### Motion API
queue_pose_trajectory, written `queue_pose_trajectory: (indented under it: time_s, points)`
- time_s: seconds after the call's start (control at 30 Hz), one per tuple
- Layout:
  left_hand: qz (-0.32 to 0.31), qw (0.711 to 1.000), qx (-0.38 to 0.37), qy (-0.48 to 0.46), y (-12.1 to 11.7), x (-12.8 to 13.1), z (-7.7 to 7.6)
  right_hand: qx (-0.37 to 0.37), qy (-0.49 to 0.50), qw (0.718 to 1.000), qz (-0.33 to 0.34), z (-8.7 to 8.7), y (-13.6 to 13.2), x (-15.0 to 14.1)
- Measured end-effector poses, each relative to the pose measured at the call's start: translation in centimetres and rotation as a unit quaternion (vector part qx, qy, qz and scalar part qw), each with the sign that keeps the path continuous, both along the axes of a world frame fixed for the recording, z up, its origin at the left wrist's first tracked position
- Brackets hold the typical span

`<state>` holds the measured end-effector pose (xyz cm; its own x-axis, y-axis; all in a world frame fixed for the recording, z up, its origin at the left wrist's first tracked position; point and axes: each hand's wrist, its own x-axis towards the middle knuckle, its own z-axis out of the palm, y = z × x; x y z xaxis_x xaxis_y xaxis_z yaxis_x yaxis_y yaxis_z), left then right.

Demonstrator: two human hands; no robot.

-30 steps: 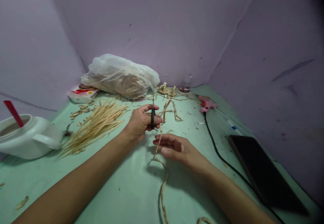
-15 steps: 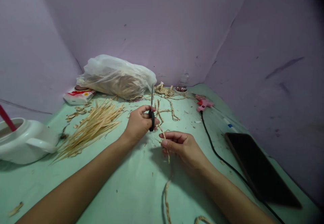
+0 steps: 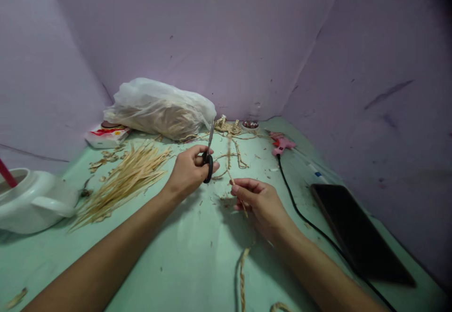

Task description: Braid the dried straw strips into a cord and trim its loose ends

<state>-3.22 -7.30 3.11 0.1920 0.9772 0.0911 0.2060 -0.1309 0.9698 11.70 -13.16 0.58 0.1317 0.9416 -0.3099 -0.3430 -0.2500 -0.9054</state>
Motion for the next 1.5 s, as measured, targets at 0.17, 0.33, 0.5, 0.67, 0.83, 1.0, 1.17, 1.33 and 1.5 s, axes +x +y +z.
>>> queue_pose_trajectory:
  time_s: [0.17, 0.33, 0.5, 0.67, 0.83, 1.0, 1.17, 1.33, 1.5]
  points:
    - [-0.103, 0.961, 0.173, 0.19, -0.2, -1.1, 0.1, 0.006, 0.013, 0.996, -0.089, 0.1, 1.0, 1.2]
    - [-0.166, 0.835, 0.295, 0.434, -0.8, -0.7, -0.5, 0.056, -0.035, 0.994, -0.088, -0.2, 1.1, 1.6]
    - [-0.159, 0.785, 0.312, 0.51, -0.7, -0.6, -0.9, 0.087, -0.082, 0.99, -0.069, -0.4, 0.9, 1.3]
    - [-0.16, 0.771, 0.334, 0.519, -0.6, -0.8, -1.1, 0.089, -0.096, 0.99, -0.042, -0.3, 0.7, 1.3]
    - [-0.187, 0.789, 0.319, 0.491, -0.5, -0.8, -1.3, 0.083, -0.112, 0.99, -0.018, -0.1, 0.5, 1.3]
    - [-0.226, 0.832, 0.253, 0.44, -0.5, -0.8, -0.8, 0.064, -0.128, 0.989, -0.022, 0.3, 0.4, 1.1]
    - [-0.245, 0.859, 0.22, 0.393, -0.5, -0.9, -0.8, 0.071, -0.097, 0.992, -0.04, 0.0, 0.6, 1.1]
    - [-0.188, 0.933, 0.172, 0.254, 0.0, -0.7, -1.0, 0.039, -0.035, 0.997, -0.052, 0.1, 0.7, 1.2]
    - [-0.067, 0.996, -0.041, 0.048, 0.2, -0.2, -0.2, 0.029, -0.036, 0.999, 0.014, 0.5, 0.3, 0.8]
